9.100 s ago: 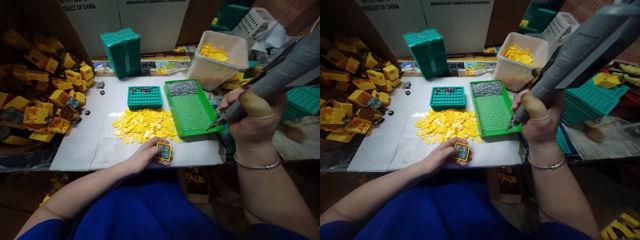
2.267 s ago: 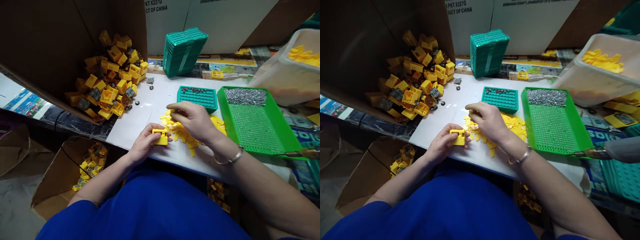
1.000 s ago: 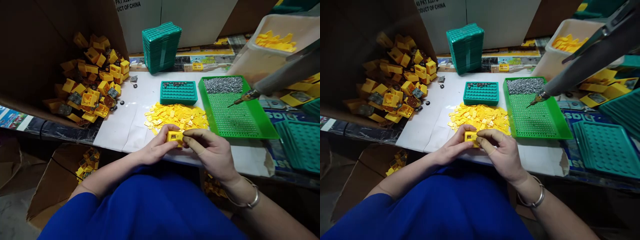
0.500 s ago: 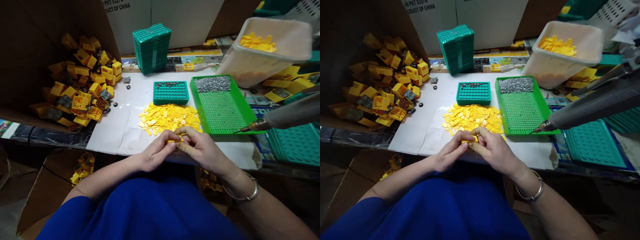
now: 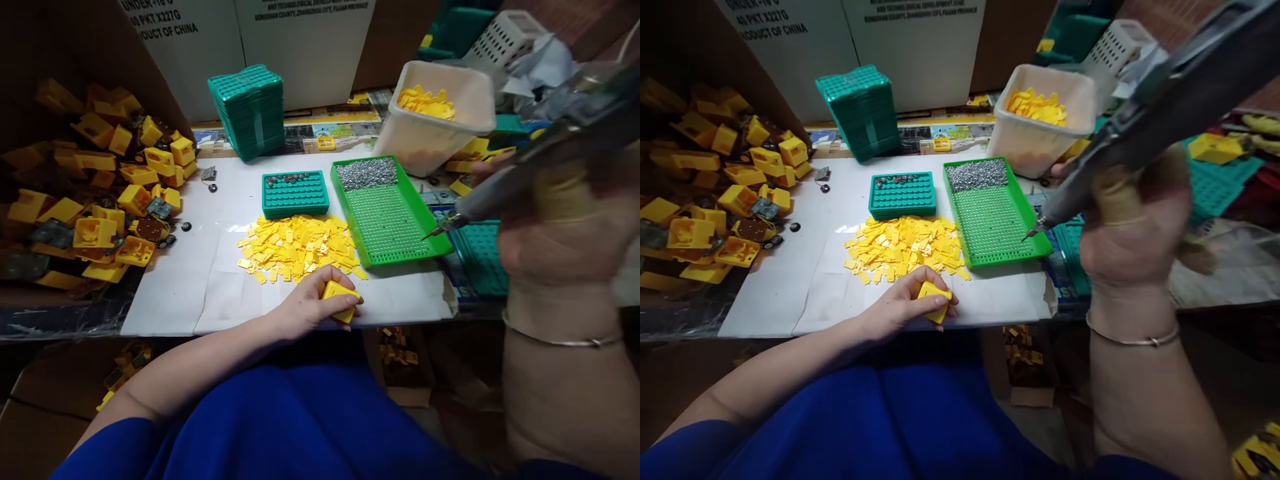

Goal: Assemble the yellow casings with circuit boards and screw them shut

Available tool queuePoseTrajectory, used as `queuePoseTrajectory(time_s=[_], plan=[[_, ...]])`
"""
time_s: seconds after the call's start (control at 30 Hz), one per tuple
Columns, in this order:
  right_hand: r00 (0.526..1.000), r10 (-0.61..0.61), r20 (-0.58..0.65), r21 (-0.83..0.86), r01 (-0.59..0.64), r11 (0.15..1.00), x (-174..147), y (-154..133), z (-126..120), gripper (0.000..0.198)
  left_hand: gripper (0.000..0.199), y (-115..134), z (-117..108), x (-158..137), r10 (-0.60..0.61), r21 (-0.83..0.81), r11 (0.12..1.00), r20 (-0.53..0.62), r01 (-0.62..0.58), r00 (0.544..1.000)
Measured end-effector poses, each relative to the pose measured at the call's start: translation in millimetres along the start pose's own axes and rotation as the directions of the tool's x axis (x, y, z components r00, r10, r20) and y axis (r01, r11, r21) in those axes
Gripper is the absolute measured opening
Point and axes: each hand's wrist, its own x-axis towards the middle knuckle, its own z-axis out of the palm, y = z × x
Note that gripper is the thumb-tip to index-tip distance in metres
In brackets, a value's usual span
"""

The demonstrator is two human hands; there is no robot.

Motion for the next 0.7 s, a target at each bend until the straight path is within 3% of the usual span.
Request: queuePoseTrajectory(time_s=[0.1, 0.2, 0.3, 0.43, 0.7], plan=[[0.997, 0.007, -0.074, 0.167, 0.005, 0.986, 5.4, 14.9, 2.3, 0.032, 0.047, -3.3, 2.1, 6.3, -0.031, -0.026, 0.999, -0.025, 0.030, 0.999], [0.981, 0.106, -0.160, 0.188, -0.075, 0.979, 1.7, 27.0, 5.8, 0.029, 0.045, -4.0, 1.7, 7.4, -0.039, -0.020, 0.999, -0.022, 0.039, 0.999], [0.964, 0.089, -0.251, 0.172, -0.046, 0.984, -0.9, 37.1, 8.1, 0.028, 0.041, -2.3, 2.0, 6.7, -0.041, -0.001, 0.999, -0.016, 0.040, 0.999], [0.963, 0.044, -0.267, 0.130, -0.009, 0.992, -3.7, 45.6, 10.0, 0.028, 0.038, 0.3, 2.3, 7.4, -0.050, -0.014, 0.999, -0.016, 0.050, 0.999], [0.957, 0.097, -0.273, 0.119, -0.066, 0.991, -10.5, 47.9, 11.2, 0.027, 0.040, 4.9, -3.9, 11.2, -0.009, -0.002, 1.000, -0.091, 0.009, 0.996]])
